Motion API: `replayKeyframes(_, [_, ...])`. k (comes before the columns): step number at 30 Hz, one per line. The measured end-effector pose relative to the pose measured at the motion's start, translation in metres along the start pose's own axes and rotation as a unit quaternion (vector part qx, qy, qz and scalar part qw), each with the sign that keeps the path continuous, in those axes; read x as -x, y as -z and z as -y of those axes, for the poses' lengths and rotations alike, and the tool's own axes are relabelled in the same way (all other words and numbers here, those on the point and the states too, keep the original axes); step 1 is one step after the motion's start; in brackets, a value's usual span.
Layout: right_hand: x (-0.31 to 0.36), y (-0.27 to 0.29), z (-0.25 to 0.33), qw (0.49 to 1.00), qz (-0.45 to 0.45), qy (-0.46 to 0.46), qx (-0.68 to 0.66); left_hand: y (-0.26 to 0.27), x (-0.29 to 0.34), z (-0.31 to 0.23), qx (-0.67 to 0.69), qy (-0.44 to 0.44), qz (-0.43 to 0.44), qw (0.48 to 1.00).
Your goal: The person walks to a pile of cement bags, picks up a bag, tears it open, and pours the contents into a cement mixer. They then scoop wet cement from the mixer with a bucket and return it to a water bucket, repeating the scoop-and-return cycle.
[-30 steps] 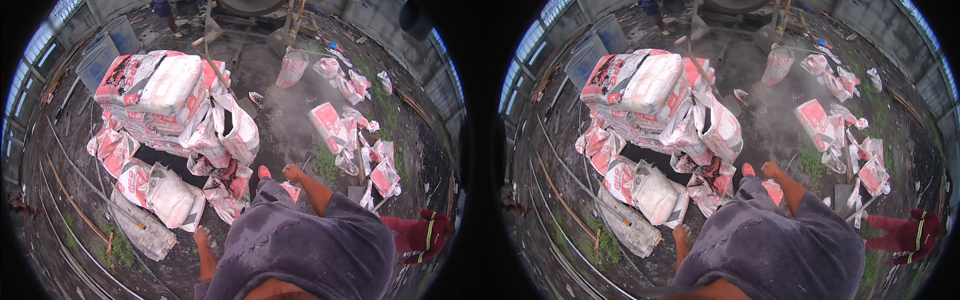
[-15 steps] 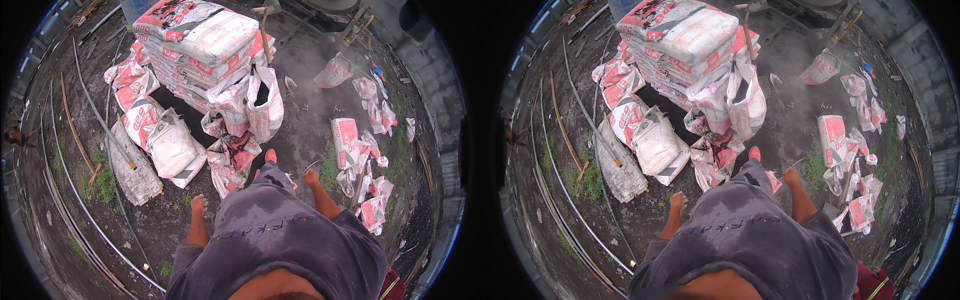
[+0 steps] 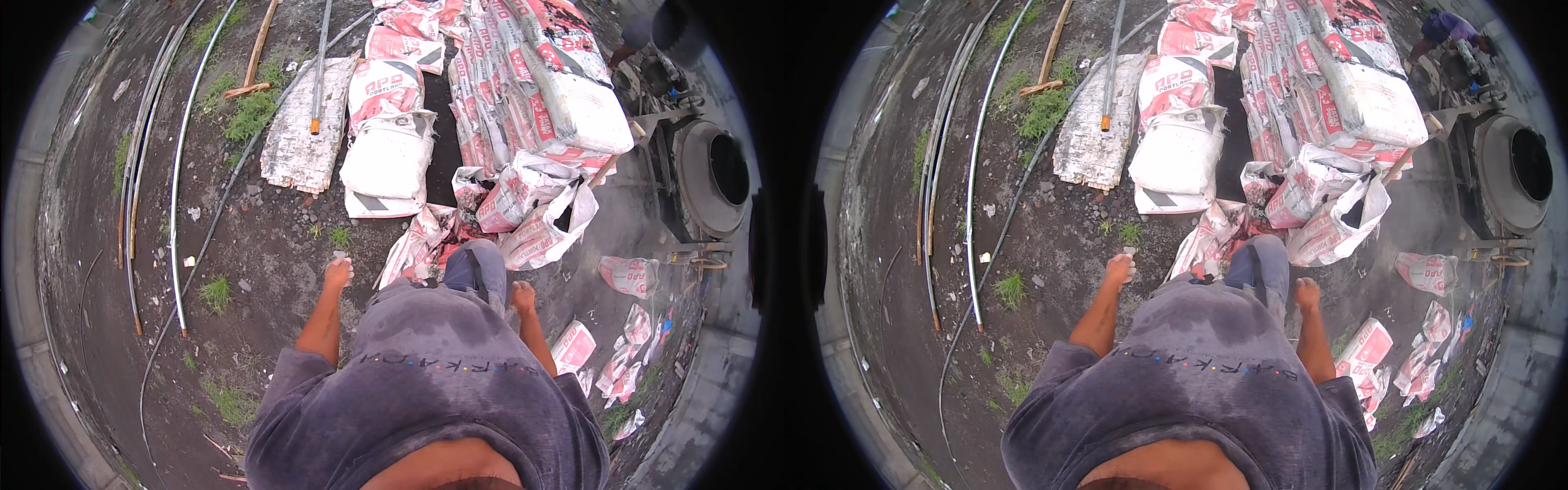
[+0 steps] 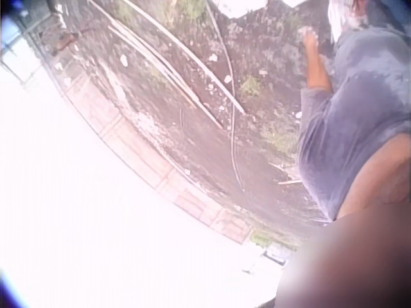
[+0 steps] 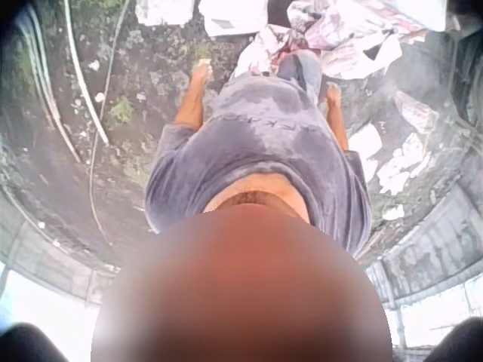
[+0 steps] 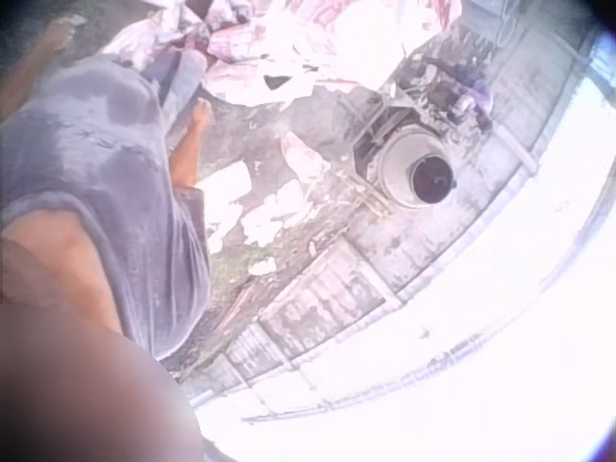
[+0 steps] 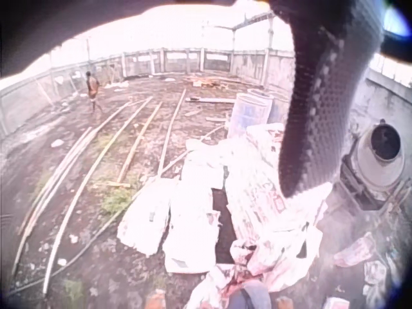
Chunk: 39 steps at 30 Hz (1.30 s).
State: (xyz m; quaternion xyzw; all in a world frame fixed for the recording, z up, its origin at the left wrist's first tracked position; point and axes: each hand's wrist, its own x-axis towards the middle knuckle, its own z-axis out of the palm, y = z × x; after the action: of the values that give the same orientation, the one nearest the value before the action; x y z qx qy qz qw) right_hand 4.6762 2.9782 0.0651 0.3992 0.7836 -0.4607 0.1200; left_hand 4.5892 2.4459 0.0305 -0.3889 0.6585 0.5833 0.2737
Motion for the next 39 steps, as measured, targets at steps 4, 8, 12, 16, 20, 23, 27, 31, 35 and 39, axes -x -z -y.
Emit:
replayKeyframes(4, [-0.028, -0.033, 0.061, 0.993, 0.083, -0.039, -0.075, 0.033, 0.001, 0.036, -0.025, 0.065, -0.042, 0.997])
replayKeyframes(8, [-0.059, -0.062, 0.085, 0.988, 0.149, -0.04, -0.026, 0.043, 0.005, 0.05, 0.038, 0.103, -0.057, 0.992])
replayKeyframes(12, [-0.114, -0.107, 0.067, 0.909, 0.218, 0.296, 0.198, 0.055, 0.001, 0.036, 0.081, 0.098, -0.071, 0.989])
replayKeyframes(16, [-0.166, -0.192, 0.099, 0.861, 0.246, 0.328, 0.3, 0.086, -0.001, 0.003, 0.085, 0.111, -0.135, 0.981])
replayKeyframes(20, [-0.157, -0.268, 0.202, 0.887, 0.162, 0.337, 0.271, 0.147, 0.003, -0.042, 0.001, 0.124, -0.11, 0.986])
replayKeyframes(23, [-0.141, -0.319, 0.288, 0.913, 0.153, 0.308, 0.218, 0.196, 0.0, -0.079, 0.06, 0.055, -0.176, 0.981])
replayKeyframes(27, [-0.131, -0.384, 0.377, 0.897, 0.239, 0.293, 0.23, 0.244, -0.002, -0.112, 0.184, -0.002, -0.258, 0.949])
replayKeyframes(31, [-0.122, -0.442, 0.437, 0.879, 0.278, 0.33, 0.203, 0.269, -0.018, -0.103, 0.23, 0.016, -0.291, 0.929])
replayKeyframes(35, [-0.12, -0.501, 0.471, 0.873, 0.314, 0.301, 0.222, 0.283, -0.039, -0.051, 0.256, 0.139, -0.247, 0.924])
replayKeyframes(39, [-0.132, -0.553, 0.487, 0.889, 0.263, 0.279, 0.25, 0.324, -0.076, -0.027, 0.243, 0.274, -0.161, 0.917])
